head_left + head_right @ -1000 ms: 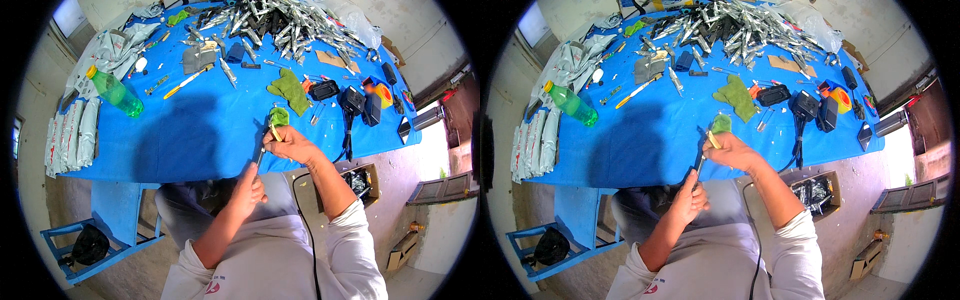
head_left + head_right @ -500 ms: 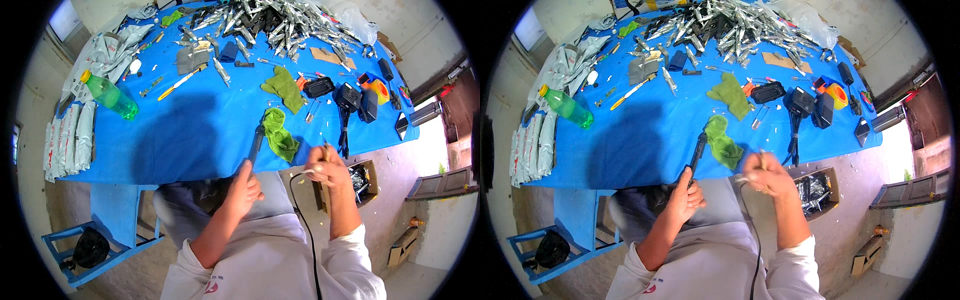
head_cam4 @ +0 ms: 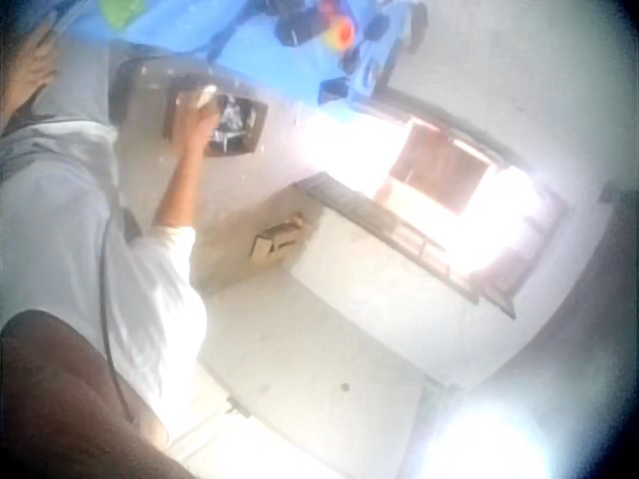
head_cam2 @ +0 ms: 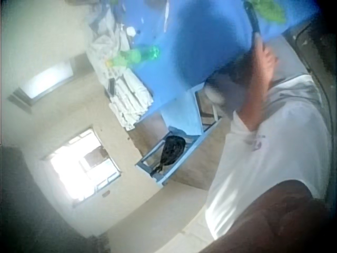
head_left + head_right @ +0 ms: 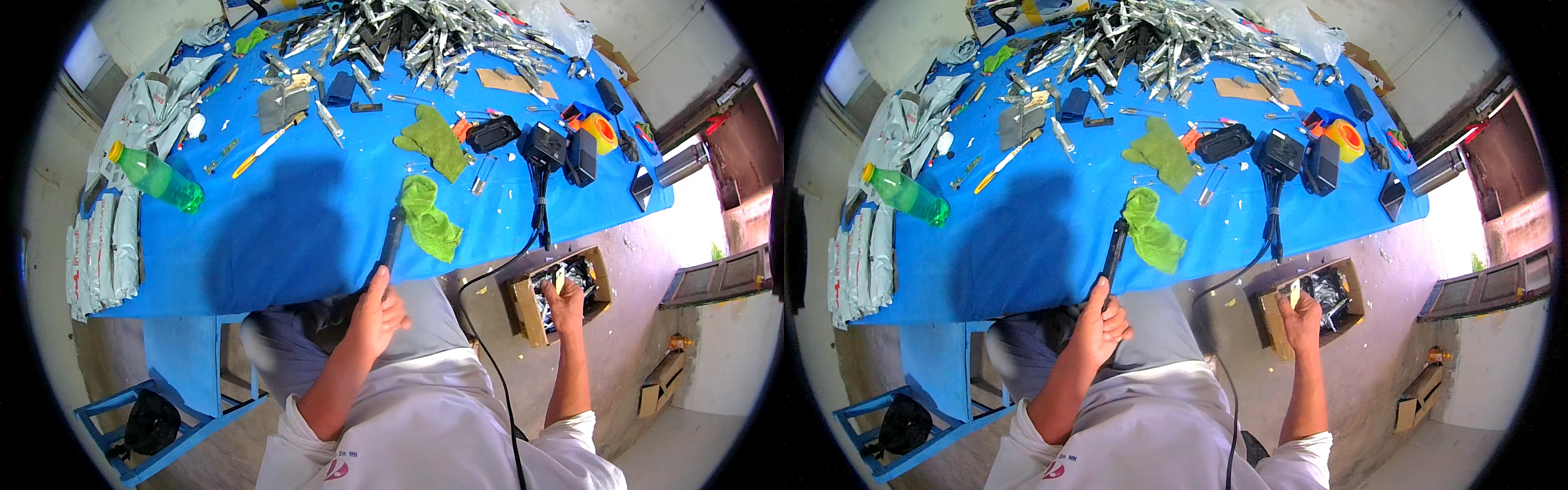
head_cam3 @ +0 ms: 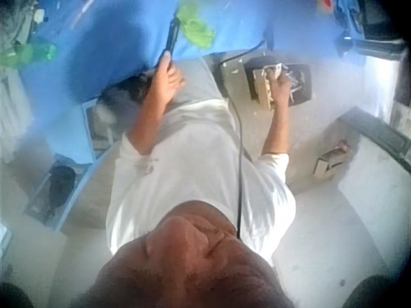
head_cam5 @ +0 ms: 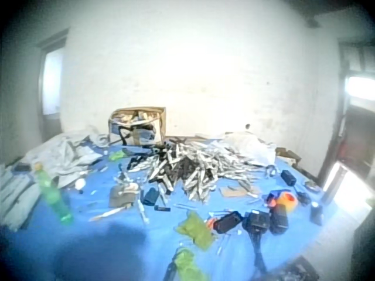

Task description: The person cleans a soldering iron tip using a green cloth and a small wooden stick. They repeatedly wipe the tip with the cloth and scrape it with the stick while seated at a cluttered workbench.

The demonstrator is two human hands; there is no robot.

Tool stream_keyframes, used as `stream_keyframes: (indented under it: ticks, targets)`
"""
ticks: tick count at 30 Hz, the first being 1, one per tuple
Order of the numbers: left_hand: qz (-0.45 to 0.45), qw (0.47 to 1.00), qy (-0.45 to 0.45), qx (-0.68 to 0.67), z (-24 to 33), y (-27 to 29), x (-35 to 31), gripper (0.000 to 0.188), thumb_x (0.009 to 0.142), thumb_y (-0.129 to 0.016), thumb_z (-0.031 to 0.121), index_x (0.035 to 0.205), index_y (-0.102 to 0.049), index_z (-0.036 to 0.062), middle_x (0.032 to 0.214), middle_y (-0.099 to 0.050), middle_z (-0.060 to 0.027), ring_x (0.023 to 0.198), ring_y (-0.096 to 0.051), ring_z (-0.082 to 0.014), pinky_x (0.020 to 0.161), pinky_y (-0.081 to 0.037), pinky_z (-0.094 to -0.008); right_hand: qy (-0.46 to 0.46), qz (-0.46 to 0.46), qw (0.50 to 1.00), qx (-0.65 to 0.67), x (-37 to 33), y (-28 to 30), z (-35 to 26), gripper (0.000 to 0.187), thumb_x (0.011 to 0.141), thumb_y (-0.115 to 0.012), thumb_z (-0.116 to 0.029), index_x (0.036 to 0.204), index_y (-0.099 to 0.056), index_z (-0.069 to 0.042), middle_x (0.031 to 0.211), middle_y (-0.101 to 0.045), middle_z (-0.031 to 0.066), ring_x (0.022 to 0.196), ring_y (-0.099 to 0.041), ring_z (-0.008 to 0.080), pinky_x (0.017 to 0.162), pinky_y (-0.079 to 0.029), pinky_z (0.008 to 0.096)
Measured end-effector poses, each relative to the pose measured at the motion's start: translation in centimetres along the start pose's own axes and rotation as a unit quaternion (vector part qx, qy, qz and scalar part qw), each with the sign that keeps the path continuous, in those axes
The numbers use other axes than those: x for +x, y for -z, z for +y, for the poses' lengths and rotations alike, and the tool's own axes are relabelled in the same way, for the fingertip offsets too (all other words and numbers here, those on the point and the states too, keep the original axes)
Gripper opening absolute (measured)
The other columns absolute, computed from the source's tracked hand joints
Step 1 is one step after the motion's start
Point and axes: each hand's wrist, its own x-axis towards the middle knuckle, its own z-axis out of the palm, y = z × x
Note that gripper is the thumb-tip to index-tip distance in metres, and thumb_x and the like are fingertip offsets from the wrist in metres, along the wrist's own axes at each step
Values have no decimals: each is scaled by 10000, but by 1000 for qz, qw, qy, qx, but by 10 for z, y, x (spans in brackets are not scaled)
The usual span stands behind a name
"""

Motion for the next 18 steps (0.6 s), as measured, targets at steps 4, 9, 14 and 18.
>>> stream_keyframes:
  ticks: [4,9,14,18]
  targets:
    - [-2,1000,-6,13,2,-4,-3,584,944,-476,565,528,-295,198,452,-217,58,380,-214,-99,541,-375,-318,57,54,997,-27,6,-21,-18,119,894,-655,-78,845,-577,-1,777,-584,-4,710,-491,60,616,-414,241]
    - [5,1000,-9,15,-1,-3,-6,571,941,-494,551,537,-298,199,454,-224,59,385,-231,-94,541,-379,-319,46,-35,998,10,-1,-48,-67,195,899,-669,-152,786,-568,-30,654,-540,-28,592,-470,61,531,-382,237]
    - [33,998,-30,54,-6,-5,-10,550,935,-526,525,560,-295,196,467,-245,58,391,-246,-90,542,-395,-320,-23,-117,984,132,-7,-49,-79,135,895,-635,-115,807,-552,-54,654,-565,-4,529,-475,72,482,-359,224]
    - [52,995,-45,77,-12,-7,-8,542,935,-531,520,573,-291,194,472,-257,56,391,-255,-88,534,-403,-317,-25,-139,957,252,-11,-56,-84,104,893,-605,-109,841,-516,-93,645,-583,35,461,-423,72,410,-282,216]
